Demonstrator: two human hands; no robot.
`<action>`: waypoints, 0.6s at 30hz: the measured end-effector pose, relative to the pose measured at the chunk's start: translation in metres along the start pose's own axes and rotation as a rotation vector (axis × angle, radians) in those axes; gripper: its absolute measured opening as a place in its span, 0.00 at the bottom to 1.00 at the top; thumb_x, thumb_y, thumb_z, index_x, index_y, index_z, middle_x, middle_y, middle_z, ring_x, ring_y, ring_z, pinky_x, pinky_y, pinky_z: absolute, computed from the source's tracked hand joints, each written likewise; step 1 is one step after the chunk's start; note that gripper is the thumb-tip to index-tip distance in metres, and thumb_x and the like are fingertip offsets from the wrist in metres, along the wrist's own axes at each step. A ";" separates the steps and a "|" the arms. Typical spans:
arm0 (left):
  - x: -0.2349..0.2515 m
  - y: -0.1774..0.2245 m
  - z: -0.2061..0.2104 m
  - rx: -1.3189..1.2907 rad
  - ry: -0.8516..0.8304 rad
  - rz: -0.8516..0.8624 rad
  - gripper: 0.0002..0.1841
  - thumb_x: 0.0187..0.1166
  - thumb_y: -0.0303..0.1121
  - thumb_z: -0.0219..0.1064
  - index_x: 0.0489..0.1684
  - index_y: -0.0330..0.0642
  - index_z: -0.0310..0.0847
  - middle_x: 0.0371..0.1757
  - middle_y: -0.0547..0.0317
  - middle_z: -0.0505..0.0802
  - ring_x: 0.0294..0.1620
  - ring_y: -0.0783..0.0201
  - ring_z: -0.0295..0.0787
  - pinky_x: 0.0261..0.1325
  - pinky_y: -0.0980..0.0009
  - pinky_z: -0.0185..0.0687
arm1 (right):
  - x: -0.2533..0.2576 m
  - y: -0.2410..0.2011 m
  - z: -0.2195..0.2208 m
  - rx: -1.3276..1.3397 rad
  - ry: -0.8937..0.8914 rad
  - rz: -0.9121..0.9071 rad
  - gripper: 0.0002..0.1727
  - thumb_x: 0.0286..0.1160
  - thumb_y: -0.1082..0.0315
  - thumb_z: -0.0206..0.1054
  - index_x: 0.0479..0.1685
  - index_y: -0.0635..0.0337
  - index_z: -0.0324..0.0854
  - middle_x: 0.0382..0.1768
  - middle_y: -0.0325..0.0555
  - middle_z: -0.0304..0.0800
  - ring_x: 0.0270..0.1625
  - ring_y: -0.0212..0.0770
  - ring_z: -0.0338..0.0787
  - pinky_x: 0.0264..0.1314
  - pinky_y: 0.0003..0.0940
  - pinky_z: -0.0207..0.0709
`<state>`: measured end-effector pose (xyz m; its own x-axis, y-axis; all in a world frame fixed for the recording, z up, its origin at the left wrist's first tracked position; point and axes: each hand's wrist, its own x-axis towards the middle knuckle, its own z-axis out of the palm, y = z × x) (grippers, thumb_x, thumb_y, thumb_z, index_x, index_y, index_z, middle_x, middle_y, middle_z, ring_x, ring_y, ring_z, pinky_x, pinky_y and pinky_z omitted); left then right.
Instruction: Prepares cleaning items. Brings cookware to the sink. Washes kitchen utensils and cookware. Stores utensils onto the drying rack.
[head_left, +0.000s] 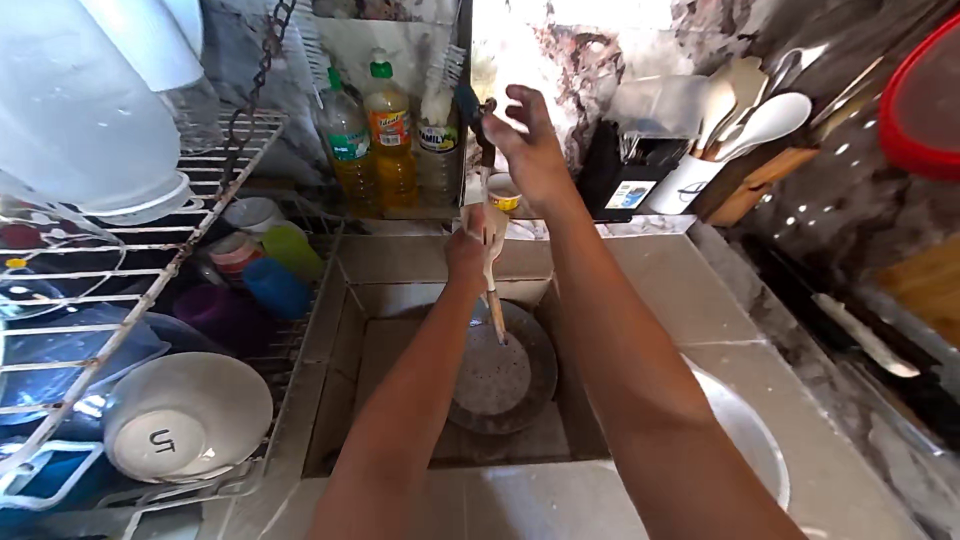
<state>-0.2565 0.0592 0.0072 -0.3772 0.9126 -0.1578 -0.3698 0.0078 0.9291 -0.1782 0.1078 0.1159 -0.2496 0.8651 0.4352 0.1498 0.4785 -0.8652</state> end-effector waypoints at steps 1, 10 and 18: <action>0.003 0.001 0.004 0.038 0.025 0.003 0.29 0.91 0.58 0.51 0.60 0.37 0.81 0.44 0.50 0.87 0.38 0.62 0.81 0.41 0.64 0.80 | -0.018 0.008 -0.002 0.013 0.037 0.060 0.34 0.83 0.62 0.66 0.87 0.60 0.61 0.78 0.59 0.74 0.72 0.48 0.83 0.69 0.45 0.81; 0.041 0.011 0.024 0.345 0.004 0.226 0.29 0.89 0.50 0.60 0.76 0.32 0.72 0.69 0.33 0.84 0.72 0.43 0.79 0.75 0.45 0.71 | -0.118 0.095 0.053 -0.010 -0.068 0.513 0.29 0.99 0.59 0.36 0.78 0.73 0.70 0.65 0.69 0.82 0.66 0.56 0.82 0.71 0.51 0.72; 0.034 0.001 -0.002 0.693 -0.180 0.456 0.17 0.91 0.35 0.58 0.65 0.32 0.85 0.61 0.40 0.92 0.64 0.50 0.89 0.73 0.52 0.78 | -0.116 0.109 0.048 0.410 0.027 0.609 0.18 0.95 0.66 0.50 0.75 0.64 0.65 0.37 0.47 0.82 0.27 0.34 0.83 0.33 0.29 0.83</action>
<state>-0.2715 0.0896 0.0023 -0.2007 0.9380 0.2827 0.4118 -0.1810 0.8931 -0.1792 0.0526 -0.0414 -0.2122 0.9654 -0.1514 -0.1168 -0.1789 -0.9769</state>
